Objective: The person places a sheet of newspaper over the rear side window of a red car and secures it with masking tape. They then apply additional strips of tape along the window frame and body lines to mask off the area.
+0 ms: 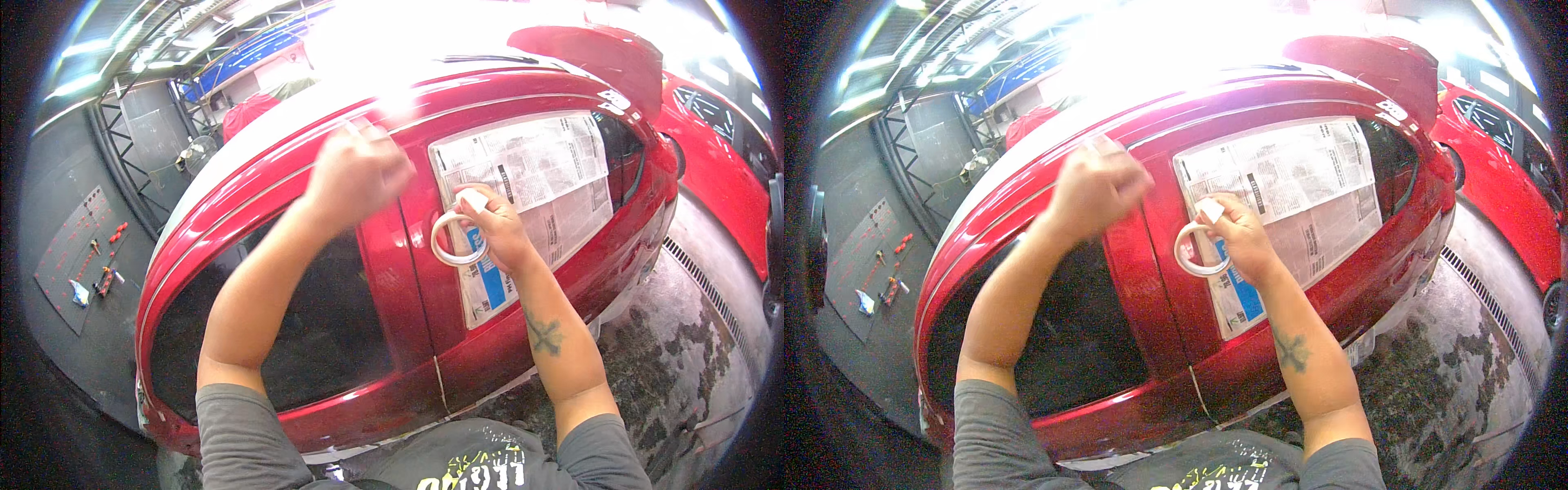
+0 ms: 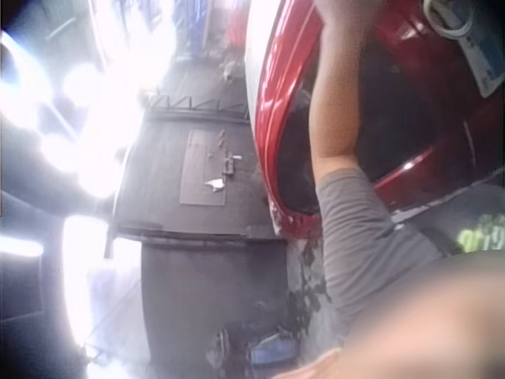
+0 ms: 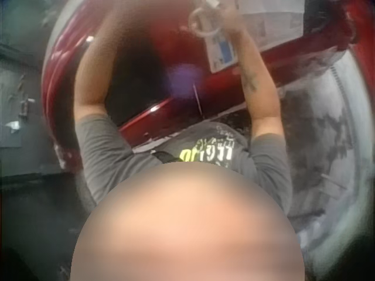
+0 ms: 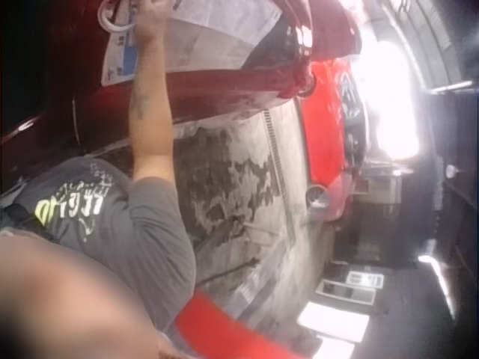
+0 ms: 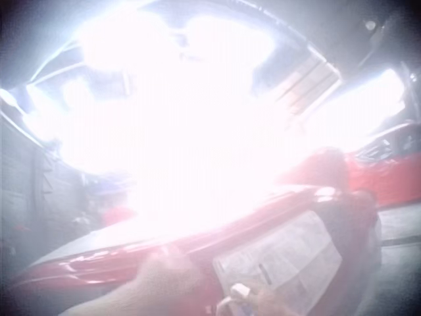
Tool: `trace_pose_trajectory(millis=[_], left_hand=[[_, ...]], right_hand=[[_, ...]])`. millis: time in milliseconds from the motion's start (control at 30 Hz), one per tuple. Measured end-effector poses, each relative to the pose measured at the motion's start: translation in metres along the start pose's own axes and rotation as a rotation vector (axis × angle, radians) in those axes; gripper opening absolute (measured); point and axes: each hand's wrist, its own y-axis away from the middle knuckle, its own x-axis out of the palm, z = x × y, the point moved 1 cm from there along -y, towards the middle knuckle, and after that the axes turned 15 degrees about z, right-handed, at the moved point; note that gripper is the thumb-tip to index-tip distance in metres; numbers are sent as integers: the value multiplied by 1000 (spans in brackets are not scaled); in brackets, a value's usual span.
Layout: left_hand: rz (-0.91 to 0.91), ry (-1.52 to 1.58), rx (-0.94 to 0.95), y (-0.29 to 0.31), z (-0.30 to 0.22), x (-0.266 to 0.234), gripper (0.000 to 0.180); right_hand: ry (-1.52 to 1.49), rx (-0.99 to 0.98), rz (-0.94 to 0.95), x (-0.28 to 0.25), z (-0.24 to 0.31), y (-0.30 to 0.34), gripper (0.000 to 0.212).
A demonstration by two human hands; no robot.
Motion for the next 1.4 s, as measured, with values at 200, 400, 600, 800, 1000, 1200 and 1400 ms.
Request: trace_pose_trajectory(millis=[200, 400, 600, 800, 1000, 1200, 1400], left_hand=[[-73, 236, -210, -46, 27, -9, 28], [-134, 72, -99, -59, 21, 4, 27], [-138, 268, -267, -65, 25, 14, 24], [-147, 401, -440, -68, 37, 15, 30], [-38, -29, 16, -58, 29, 9, 41], [11, -344, 45, -66, -5, 19, 44], [8, -233, -129, -75, -22, 24, 50]], right_hand=[[157, -88, 12, 5, -9, 0, 36], [246, -94, 45, 8, -3, 1, 31], [310, -104, 81, 7, 2, 3, 23], [218, -76, 84, 3, 1, 3, 27], [207, -116, 81, -1, -1, 0, 27], [304, -119, 99, -2, -3, 2, 23], [276, -119, 90, -1, 0, 1, 23]])
